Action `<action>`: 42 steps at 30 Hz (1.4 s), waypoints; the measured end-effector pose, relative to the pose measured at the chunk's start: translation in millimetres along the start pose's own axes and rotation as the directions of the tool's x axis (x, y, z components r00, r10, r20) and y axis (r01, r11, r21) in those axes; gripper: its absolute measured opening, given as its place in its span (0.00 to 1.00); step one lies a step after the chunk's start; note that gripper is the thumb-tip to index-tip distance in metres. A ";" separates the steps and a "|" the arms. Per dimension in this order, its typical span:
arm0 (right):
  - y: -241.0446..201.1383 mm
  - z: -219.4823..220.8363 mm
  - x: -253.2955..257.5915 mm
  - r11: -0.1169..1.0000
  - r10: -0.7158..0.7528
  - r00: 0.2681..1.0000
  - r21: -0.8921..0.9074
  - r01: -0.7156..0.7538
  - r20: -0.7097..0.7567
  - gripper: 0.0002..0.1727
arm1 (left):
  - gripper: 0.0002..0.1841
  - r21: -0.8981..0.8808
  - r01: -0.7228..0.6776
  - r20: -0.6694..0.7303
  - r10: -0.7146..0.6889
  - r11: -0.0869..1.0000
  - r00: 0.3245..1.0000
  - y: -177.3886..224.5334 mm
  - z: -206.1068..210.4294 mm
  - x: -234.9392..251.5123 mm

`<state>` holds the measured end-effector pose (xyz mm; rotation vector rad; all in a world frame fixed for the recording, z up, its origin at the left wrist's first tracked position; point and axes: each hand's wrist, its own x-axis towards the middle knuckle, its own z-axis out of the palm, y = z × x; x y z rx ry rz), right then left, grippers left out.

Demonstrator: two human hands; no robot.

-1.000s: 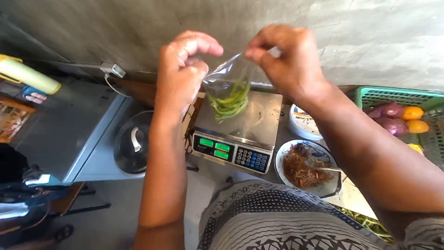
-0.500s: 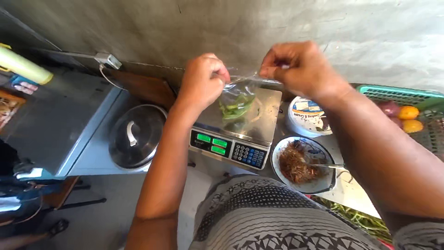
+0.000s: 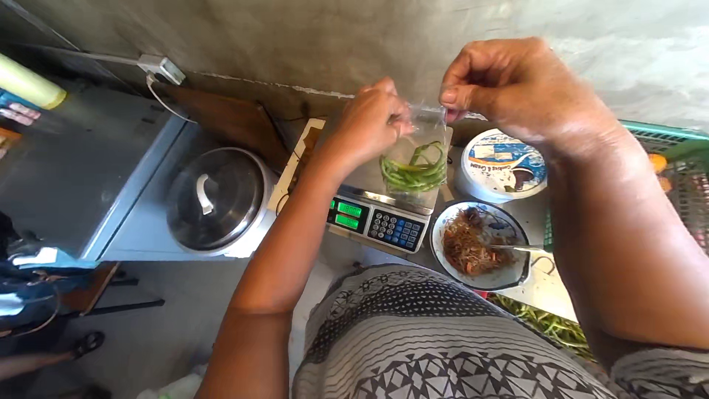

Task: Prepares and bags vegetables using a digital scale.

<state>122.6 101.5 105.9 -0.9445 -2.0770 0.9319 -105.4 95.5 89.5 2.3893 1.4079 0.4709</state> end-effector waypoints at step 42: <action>69.9 95.3 -127.8 0.916 0.290 0.955 -0.271 -0.295 -0.058 0.42 | 0.13 -0.733 -0.089 0.402 0.535 0.674 0.743 83.0 179.4 -104.5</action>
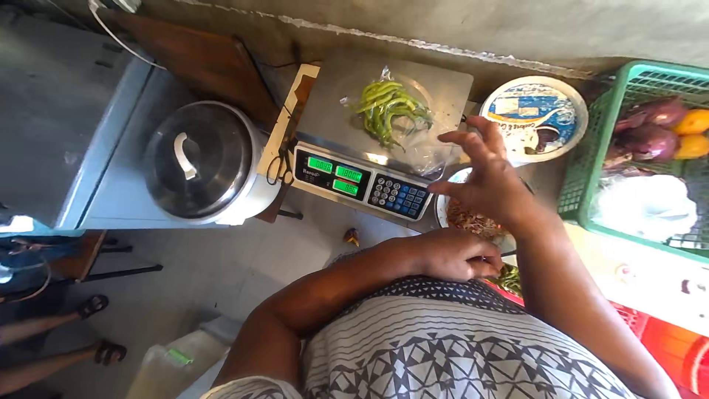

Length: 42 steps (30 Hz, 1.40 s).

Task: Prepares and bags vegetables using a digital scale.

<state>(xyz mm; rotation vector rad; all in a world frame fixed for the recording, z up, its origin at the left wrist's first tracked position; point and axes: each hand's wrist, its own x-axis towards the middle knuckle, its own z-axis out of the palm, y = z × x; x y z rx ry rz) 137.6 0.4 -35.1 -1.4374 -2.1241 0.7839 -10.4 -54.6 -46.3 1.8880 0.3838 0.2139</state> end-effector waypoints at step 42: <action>-115.4 -43.3 -103.8 0.973 -0.075 0.837 -0.223 -0.057 -0.542 0.14 | 0.07 -0.005 -0.343 -0.111 0.340 0.939 0.934 10.2 -51.4 -25.3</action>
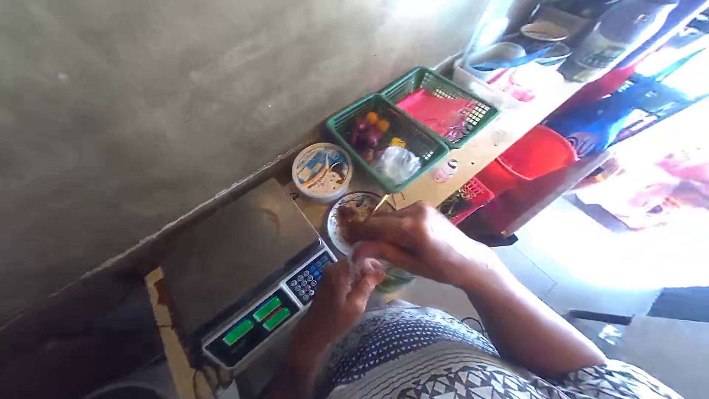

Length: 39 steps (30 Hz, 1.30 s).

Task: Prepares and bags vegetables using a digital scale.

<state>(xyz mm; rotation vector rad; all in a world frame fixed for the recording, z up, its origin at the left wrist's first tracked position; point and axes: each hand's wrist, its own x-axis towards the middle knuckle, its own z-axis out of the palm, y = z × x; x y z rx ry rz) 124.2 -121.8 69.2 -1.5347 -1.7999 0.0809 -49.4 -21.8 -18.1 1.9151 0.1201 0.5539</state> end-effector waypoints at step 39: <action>205.3 -117.8 -210.2 0.505 0.860 0.495 -0.367 -0.781 0.128 0.17 | 0.15 -0.071 0.253 -0.717 -0.226 0.965 0.659 -49.1 47.9 365.5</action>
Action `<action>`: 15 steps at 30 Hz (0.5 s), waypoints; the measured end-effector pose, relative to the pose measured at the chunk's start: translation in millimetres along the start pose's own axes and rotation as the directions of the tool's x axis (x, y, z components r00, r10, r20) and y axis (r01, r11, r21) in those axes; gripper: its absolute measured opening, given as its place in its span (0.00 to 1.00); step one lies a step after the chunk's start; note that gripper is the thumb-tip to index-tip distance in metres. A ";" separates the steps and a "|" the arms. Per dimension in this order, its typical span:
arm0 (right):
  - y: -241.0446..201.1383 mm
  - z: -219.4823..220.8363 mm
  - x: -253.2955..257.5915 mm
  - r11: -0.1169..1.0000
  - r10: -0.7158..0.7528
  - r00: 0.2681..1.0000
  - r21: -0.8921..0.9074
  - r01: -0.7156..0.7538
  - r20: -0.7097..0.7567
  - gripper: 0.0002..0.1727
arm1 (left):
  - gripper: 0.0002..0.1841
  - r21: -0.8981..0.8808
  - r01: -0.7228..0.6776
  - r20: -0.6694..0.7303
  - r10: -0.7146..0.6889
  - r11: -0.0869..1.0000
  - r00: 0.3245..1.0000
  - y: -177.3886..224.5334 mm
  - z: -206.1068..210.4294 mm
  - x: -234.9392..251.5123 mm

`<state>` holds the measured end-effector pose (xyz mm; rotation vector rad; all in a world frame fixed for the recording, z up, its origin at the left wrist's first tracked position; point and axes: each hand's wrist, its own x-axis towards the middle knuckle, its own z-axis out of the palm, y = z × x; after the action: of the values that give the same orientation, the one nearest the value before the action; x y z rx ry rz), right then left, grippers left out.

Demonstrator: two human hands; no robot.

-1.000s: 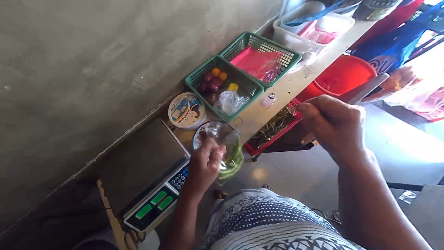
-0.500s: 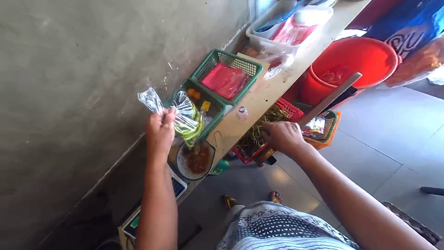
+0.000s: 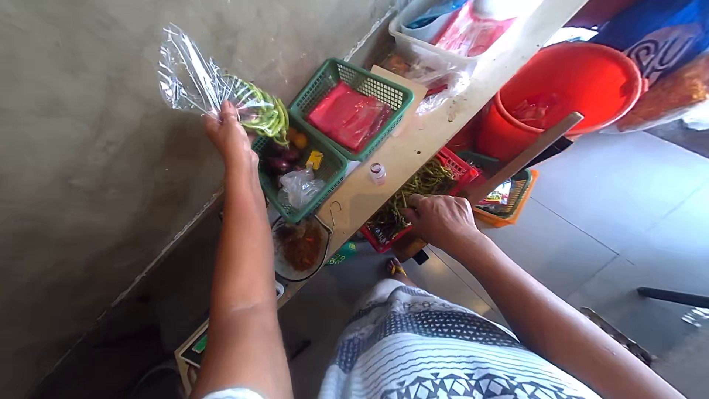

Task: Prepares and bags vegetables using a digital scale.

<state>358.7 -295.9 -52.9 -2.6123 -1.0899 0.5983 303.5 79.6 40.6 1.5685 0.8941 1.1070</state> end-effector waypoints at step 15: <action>-12.5 -7.9 37.6 0.995 0.029 0.922 -0.095 0.009 0.385 0.17 | 0.39 0.084 0.235 0.012 -0.236 0.968 0.972 -62.6 -46.7 18.1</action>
<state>378.5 -260.7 -51.6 -2.6473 -1.2398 1.1284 263.0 125.8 -10.9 1.4927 1.0925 0.8924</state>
